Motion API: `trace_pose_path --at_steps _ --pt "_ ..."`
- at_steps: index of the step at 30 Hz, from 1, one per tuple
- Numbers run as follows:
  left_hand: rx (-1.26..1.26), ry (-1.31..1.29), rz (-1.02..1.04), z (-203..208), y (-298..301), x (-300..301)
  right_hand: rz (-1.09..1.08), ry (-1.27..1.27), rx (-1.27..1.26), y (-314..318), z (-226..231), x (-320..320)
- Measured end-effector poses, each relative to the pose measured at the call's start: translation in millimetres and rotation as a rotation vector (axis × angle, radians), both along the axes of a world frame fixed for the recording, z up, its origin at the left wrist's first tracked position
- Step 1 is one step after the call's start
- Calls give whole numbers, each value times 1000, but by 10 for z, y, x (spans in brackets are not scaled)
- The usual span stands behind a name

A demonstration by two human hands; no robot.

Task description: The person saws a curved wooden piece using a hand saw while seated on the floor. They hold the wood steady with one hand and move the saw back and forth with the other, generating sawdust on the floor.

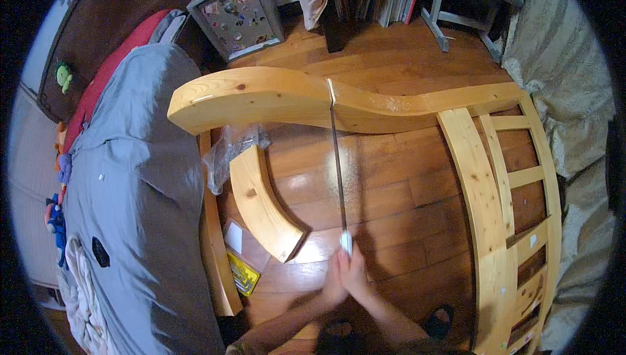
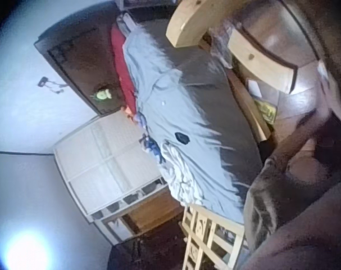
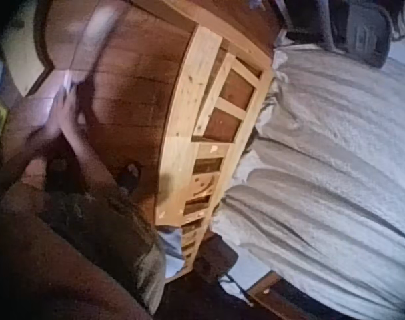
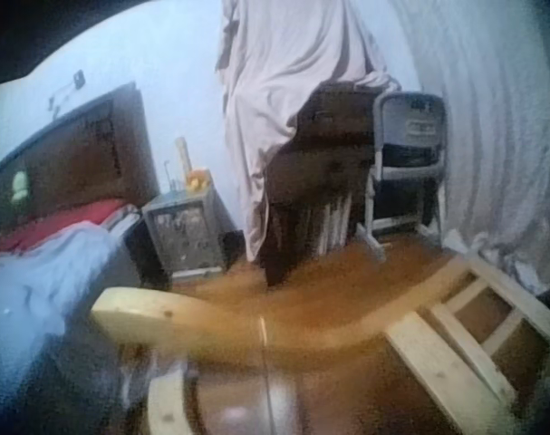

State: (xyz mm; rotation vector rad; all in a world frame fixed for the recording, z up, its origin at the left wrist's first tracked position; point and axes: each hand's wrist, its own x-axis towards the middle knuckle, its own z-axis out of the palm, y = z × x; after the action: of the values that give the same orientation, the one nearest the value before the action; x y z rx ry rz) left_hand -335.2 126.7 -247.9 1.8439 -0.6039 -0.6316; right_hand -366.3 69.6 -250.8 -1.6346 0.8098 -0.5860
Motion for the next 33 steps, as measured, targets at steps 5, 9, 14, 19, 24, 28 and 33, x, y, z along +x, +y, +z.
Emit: trace_pose_path --at_steps 5,9,14,19,24,28,33 --pt "-265 -14 74 2 -888 1065 35 -43 -3 -1040 399 1278" --pt "-245 -349 99 424 -1168 983 6 -48 -61 -1251 238 1315" --pt "-190 241 141 82 -320 188 -44 -122 -22 -285 -156 338" --pt "-51 98 81 21 -25 -18 -9 -43 -30 -50 26 78" --pt "-377 136 108 144 -930 842 -42 -29 -20 -1089 392 1243" --pt "-380 -37 59 286 -1191 1127 -16 -105 -66 -1291 527 1392" --pt "-291 -72 81 568 -1032 931 -9 -65 43 -1143 610 1239"
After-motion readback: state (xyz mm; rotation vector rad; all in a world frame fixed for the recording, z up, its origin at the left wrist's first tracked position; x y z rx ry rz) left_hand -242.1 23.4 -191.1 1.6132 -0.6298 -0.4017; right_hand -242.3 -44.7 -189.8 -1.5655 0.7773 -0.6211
